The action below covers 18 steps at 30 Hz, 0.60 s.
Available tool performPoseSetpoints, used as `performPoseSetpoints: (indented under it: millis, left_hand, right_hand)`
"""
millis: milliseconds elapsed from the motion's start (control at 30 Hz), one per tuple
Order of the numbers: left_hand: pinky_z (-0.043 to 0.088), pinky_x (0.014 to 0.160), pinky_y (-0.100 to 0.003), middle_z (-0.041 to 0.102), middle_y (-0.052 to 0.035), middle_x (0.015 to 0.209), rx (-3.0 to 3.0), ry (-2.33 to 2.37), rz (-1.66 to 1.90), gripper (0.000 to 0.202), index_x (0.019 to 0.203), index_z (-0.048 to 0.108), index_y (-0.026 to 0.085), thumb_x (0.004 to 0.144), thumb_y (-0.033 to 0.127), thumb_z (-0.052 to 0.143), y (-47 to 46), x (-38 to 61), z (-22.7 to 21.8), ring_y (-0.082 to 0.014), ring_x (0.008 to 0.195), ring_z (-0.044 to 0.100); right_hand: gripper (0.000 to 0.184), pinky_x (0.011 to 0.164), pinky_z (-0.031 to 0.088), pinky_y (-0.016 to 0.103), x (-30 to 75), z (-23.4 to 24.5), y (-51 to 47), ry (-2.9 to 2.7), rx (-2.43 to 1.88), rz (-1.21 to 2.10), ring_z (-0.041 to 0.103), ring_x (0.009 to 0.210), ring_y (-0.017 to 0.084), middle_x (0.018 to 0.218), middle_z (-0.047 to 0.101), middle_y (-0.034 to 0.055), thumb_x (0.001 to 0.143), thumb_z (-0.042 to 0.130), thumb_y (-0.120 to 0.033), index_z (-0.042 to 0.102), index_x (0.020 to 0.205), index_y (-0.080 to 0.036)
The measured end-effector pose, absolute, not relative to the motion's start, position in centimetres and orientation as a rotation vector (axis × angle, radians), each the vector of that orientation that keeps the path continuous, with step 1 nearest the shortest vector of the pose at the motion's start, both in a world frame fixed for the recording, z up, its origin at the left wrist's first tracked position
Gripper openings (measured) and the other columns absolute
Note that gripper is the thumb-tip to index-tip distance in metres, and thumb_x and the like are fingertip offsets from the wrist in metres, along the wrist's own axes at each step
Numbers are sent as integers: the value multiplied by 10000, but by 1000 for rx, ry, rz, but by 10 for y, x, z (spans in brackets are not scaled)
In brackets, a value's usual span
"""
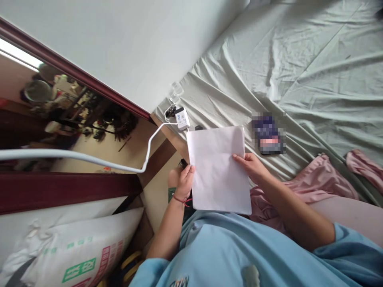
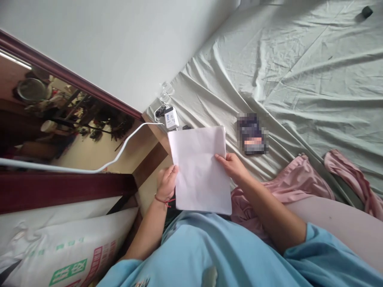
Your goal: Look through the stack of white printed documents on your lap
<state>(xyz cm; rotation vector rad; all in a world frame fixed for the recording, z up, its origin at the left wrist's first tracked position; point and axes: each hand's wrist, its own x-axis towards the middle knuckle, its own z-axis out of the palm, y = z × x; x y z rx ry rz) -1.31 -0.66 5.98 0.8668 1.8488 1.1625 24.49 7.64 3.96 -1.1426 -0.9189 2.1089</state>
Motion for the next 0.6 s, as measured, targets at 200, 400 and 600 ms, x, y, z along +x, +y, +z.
performPoseSetpoints:
  millis: [200,400,600]
  left_hand:
    - [434,723,-236,569,-15,765,889,1800,1169,463,741,583,173,802,617,702,3,-12,41,-138,746,492]
    - [386,606,-233,504,15,649,720,1877,1216,383,640,532,164,718,469,750,15,-2,46,-109,640,447]
    - [509,670,-298,667,-34,719,329,1692,1228,474,802,653,133,518,425,896,4,-3,57,-188,706,637]
  right_hand:
    - [370,509,492,279,242,23,77,-1030,-1230,2079,651,565,200,678,728,79,812,679,-532,698,717,-174]
    - [350,501,433,251,242,17,81,-1283,-1287,1770,624,604,192,659,681,32,857,605,-545,653,800,-202]
    - [405,457,372,252,241,16,80,-1361,-1304,1729,533,504,152,605,619,16,858,579,-586,579,717,-206]
